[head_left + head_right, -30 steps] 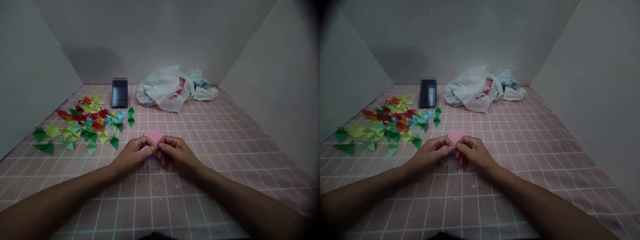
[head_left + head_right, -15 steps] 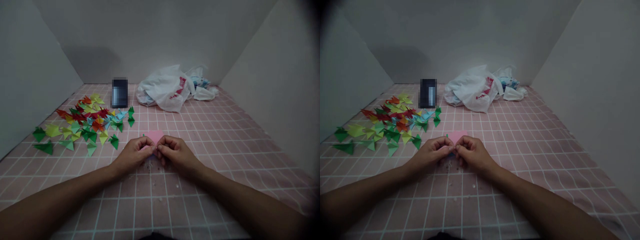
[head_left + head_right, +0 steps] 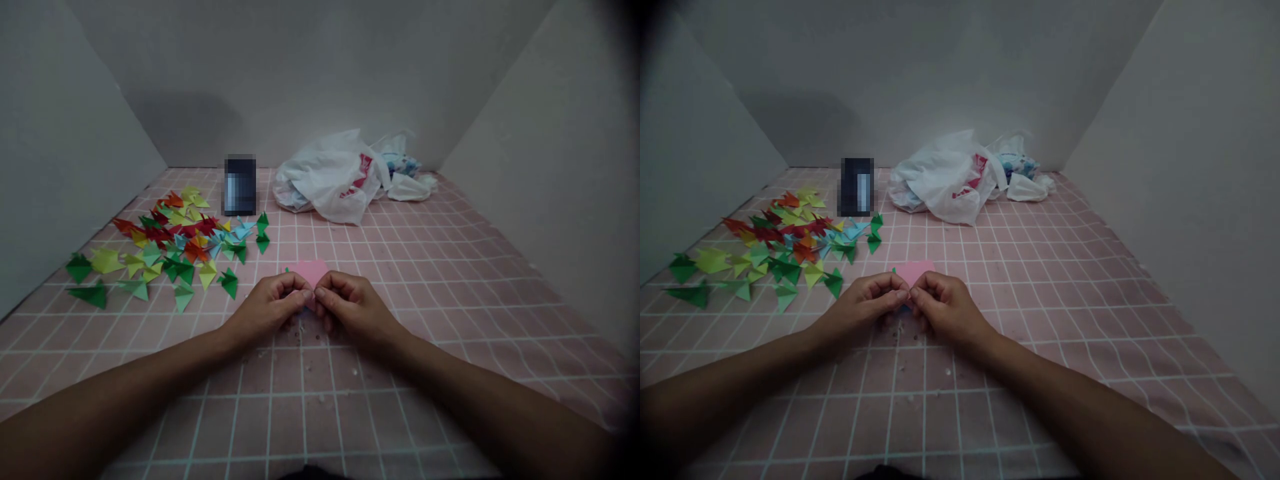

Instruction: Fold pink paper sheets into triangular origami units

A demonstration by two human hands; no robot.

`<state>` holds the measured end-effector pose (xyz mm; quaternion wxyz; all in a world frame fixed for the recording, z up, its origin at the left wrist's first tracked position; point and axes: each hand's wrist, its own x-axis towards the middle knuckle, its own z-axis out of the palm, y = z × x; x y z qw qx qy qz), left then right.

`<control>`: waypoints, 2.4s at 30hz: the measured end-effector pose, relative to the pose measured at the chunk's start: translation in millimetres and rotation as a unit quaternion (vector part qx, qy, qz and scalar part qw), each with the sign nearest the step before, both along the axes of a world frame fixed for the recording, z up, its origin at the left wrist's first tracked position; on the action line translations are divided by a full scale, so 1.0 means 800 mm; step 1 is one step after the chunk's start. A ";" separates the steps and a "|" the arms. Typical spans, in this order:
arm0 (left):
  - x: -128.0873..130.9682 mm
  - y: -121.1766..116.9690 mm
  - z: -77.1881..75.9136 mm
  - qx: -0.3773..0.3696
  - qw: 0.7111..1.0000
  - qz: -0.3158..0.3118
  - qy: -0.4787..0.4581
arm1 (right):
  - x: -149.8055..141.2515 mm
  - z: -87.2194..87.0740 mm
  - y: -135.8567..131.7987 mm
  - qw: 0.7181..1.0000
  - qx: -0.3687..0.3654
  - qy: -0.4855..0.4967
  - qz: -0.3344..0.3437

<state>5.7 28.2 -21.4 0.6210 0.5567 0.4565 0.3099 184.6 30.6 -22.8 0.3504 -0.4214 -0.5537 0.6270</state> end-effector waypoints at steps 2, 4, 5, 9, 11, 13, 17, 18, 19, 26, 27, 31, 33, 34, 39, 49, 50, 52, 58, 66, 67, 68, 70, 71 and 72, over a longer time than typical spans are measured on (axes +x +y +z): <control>0.000 0.001 -0.001 -0.011 1.000 0.008 -0.024 | 0.001 0.002 0.000 1.000 0.020 -0.017 -0.007; 0.000 0.001 -0.002 -0.015 0.999 0.026 -0.036 | 0.002 0.001 0.001 1.000 0.015 -0.015 -0.001; 0.001 0.001 -0.003 -0.015 0.999 0.034 -0.038 | 0.003 -0.001 0.002 1.000 0.007 -0.007 0.004; 0.002 0.001 -0.003 -0.013 0.999 0.041 -0.031 | 0.004 -0.010 0.003 1.000 -0.008 0.027 0.012; 0.002 0.000 -0.001 -0.009 0.999 0.035 -0.029 | 0.004 -0.010 0.003 1.000 -0.010 0.019 0.015; 0.002 0.000 -0.001 -0.010 0.999 0.026 -0.029 | 0.003 -0.008 0.002 1.000 -0.009 0.003 0.016; 0.001 0.001 -0.003 -0.014 0.998 0.026 -0.048 | 0.003 -0.005 0.003 1.000 -0.008 0.000 0.007; 0.001 0.001 -0.004 -0.012 0.998 0.031 -0.057 | 0.003 -0.005 0.004 1.000 -0.018 0.008 0.001; 0.000 0.002 -0.005 -0.009 0.997 0.037 -0.065 | 0.003 -0.006 0.005 0.999 -0.031 0.020 -0.005; 0.000 0.002 -0.005 0.008 0.997 0.041 -0.069 | 0.004 -0.010 0.004 0.998 -0.053 0.044 -0.007; 0.000 0.002 -0.005 0.007 0.997 0.040 -0.067 | 0.003 -0.010 0.004 0.998 -0.053 0.038 -0.003; 0.000 0.002 -0.006 0.012 0.997 0.037 -0.074 | 0.004 -0.008 0.005 0.997 -0.060 0.044 -0.012; -0.001 0.002 -0.007 0.017 0.996 0.042 -0.079 | 0.005 -0.008 0.007 0.995 -0.067 0.066 -0.024; -0.001 0.003 -0.008 0.019 0.996 0.047 -0.079 | 0.005 -0.008 0.008 0.994 -0.071 0.075 -0.028; -0.002 0.004 -0.009 0.036 0.995 0.052 -0.072 | 0.006 -0.009 0.009 0.996 -0.064 0.066 -0.018; -0.001 0.001 -0.007 0.016 0.997 0.037 -0.072 | 0.003 -0.010 0.005 0.999 -0.034 0.032 0.002; -0.001 0.002 -0.007 0.017 0.996 0.036 -0.075 | 0.004 -0.010 0.005 0.999 -0.034 0.034 0.004; -0.002 0.003 -0.008 0.020 0.996 0.039 -0.081 | 0.004 -0.010 0.005 0.999 -0.031 0.042 -0.005; -0.002 0.003 -0.006 0.042 0.996 0.043 -0.059 | 0.003 -0.007 0.005 0.999 -0.023 0.031 -0.001; -0.005 0.003 -0.007 0.071 0.996 0.040 -0.043 | 0.004 -0.005 0.005 0.999 -0.017 0.031 -0.035; -0.005 0.003 -0.008 0.075 0.995 0.041 -0.046 | 0.004 -0.006 0.006 0.999 -0.018 0.034 -0.035; -0.005 0.003 -0.009 0.080 0.995 0.039 -0.047 | 0.003 -0.007 0.006 0.999 -0.022 0.037 -0.029; -0.004 0.002 -0.010 0.091 0.995 0.028 -0.044 | 0.002 -0.007 0.005 0.998 -0.038 0.041 -0.008; -0.004 0.002 -0.010 0.096 0.994 0.019 -0.040 | 0.001 -0.007 0.003 0.998 -0.048 0.043 0.003; -0.003 0.001 -0.010 0.099 0.994 0.011 -0.036 | 0.000 -0.006 0.002 0.997 -0.056 0.046 0.010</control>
